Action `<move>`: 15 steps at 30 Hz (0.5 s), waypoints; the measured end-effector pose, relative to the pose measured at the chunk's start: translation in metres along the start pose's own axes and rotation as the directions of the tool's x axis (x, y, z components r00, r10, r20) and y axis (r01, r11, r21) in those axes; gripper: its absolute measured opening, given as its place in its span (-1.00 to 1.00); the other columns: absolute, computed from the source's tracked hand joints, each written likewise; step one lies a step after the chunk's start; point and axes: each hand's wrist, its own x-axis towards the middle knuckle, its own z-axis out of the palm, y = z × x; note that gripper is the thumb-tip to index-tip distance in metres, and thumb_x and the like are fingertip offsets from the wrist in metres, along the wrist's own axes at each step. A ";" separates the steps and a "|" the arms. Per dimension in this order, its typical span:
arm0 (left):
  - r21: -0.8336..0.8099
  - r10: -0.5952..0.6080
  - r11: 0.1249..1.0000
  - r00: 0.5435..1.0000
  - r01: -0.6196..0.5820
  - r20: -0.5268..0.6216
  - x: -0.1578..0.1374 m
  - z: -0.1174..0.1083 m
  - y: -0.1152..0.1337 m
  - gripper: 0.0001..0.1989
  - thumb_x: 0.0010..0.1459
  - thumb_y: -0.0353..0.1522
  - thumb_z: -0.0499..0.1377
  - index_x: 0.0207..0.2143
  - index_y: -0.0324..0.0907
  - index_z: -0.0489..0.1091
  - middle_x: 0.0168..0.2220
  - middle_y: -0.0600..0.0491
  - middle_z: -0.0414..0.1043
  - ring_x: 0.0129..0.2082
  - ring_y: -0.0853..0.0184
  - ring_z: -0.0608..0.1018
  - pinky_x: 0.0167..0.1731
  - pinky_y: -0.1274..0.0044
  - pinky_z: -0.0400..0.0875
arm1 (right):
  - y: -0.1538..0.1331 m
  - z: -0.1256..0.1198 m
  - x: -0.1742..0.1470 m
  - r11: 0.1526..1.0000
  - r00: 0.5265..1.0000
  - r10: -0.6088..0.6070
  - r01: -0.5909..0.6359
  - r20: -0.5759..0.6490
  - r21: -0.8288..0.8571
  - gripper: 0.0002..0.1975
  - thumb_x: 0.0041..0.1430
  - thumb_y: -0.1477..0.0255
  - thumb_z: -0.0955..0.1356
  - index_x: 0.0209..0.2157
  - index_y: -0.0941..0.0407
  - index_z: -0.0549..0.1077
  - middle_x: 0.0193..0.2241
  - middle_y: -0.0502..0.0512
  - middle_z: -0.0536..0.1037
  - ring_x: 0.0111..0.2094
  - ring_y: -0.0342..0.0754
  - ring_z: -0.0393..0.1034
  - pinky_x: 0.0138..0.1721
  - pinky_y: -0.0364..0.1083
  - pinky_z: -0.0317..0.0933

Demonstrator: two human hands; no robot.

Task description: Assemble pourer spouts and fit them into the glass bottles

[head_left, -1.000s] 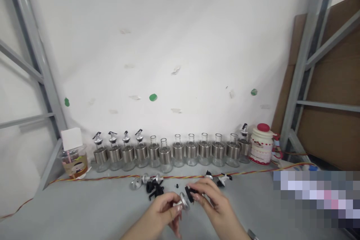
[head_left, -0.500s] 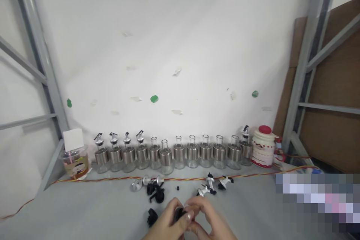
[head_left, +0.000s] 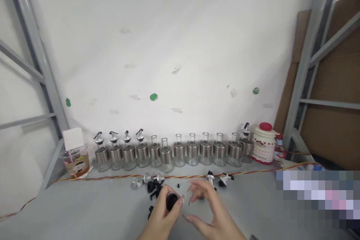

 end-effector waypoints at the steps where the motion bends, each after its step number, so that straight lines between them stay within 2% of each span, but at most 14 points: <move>1: -0.005 0.010 1.000 0.999 -0.011 -0.032 0.000 -0.001 0.001 -0.64 0.01 -0.01 0.06 -0.46 -0.11 0.13 -0.62 0.27 0.05 -0.66 0.50 0.16 -0.62 0.63 0.09 | 0.002 0.001 0.001 0.999 1.000 0.022 -0.022 -0.010 0.038 -0.41 -0.12 0.63 0.32 -0.02 0.02 0.13 -0.27 0.03 0.36 -0.26 -0.07 0.33 -0.08 -0.01 0.14; 3: -0.016 0.016 1.000 0.998 -0.017 -0.065 0.000 -0.001 0.002 -0.62 -0.02 0.00 0.08 -0.46 -0.11 0.15 -0.60 0.25 0.07 -0.62 0.49 0.16 -0.59 0.63 0.07 | 0.006 0.003 0.001 0.988 0.996 0.087 -0.085 -0.010 0.129 -0.41 -0.11 0.64 0.29 -0.01 0.02 0.09 -0.25 0.01 0.34 -0.31 -0.12 0.35 -0.12 -0.03 0.17; 5: -0.039 -0.013 0.999 0.999 0.012 -0.032 0.000 -0.002 0.003 -0.63 0.00 0.01 0.06 -0.44 -0.11 0.15 -0.63 0.27 0.04 -0.64 0.49 0.14 -0.61 0.62 0.04 | 0.011 0.005 0.001 0.964 0.985 0.169 -0.174 0.038 0.199 -0.42 -0.15 0.65 0.28 -0.05 0.03 0.12 -0.26 -0.01 0.32 -0.38 -0.16 0.36 -0.20 -0.07 0.21; 8: -0.036 -0.021 0.999 1.000 0.020 -0.016 0.000 -0.003 0.004 -0.67 0.09 -0.03 -0.03 -0.38 -0.10 0.16 -0.65 0.26 0.09 -0.64 0.46 0.18 -0.59 0.61 0.10 | 0.017 0.009 -0.001 0.906 0.928 0.304 -0.352 0.215 0.236 -0.50 -0.26 0.67 0.33 -0.20 0.07 0.23 -0.37 -0.07 0.35 -0.48 -0.19 0.34 -0.38 -0.15 0.22; 10: 0.032 0.097 0.995 0.992 -0.095 -0.085 -0.002 -0.002 0.006 -0.69 0.14 -0.07 -0.06 -0.35 -0.12 0.20 -0.49 0.15 0.23 -0.46 0.40 0.33 -0.39 0.56 0.22 | 0.018 0.011 -0.003 0.858 0.875 0.342 -0.440 0.344 0.266 -0.52 -0.30 0.65 0.39 -0.25 0.09 0.26 -0.42 -0.09 0.38 -0.50 -0.19 0.33 -0.44 -0.19 0.19; 12: 0.123 0.243 0.966 0.962 -0.228 -0.122 -0.006 0.003 0.008 -0.70 0.15 -0.10 -0.06 -0.33 -0.13 0.25 -0.28 0.03 0.27 -0.20 0.31 0.35 -0.15 0.50 0.18 | 0.015 0.013 -0.004 0.822 0.847 0.317 -0.470 0.427 0.323 -0.53 -0.29 0.60 0.41 -0.24 0.11 0.27 -0.44 -0.08 0.40 -0.48 -0.18 0.34 -0.43 -0.19 0.19; 15: 0.194 0.312 0.937 0.946 -0.292 -0.083 -0.012 0.011 0.006 -0.68 0.13 -0.08 -0.04 -0.26 -0.12 0.24 -0.09 -0.06 0.22 -0.01 0.22 0.28 -0.05 0.45 0.14 | 0.005 0.014 -0.003 0.830 0.871 0.252 -0.419 0.421 0.369 -0.58 -0.17 0.56 0.37 -0.19 0.11 0.28 -0.37 -0.02 0.45 -0.34 -0.10 0.39 -0.31 -0.15 0.22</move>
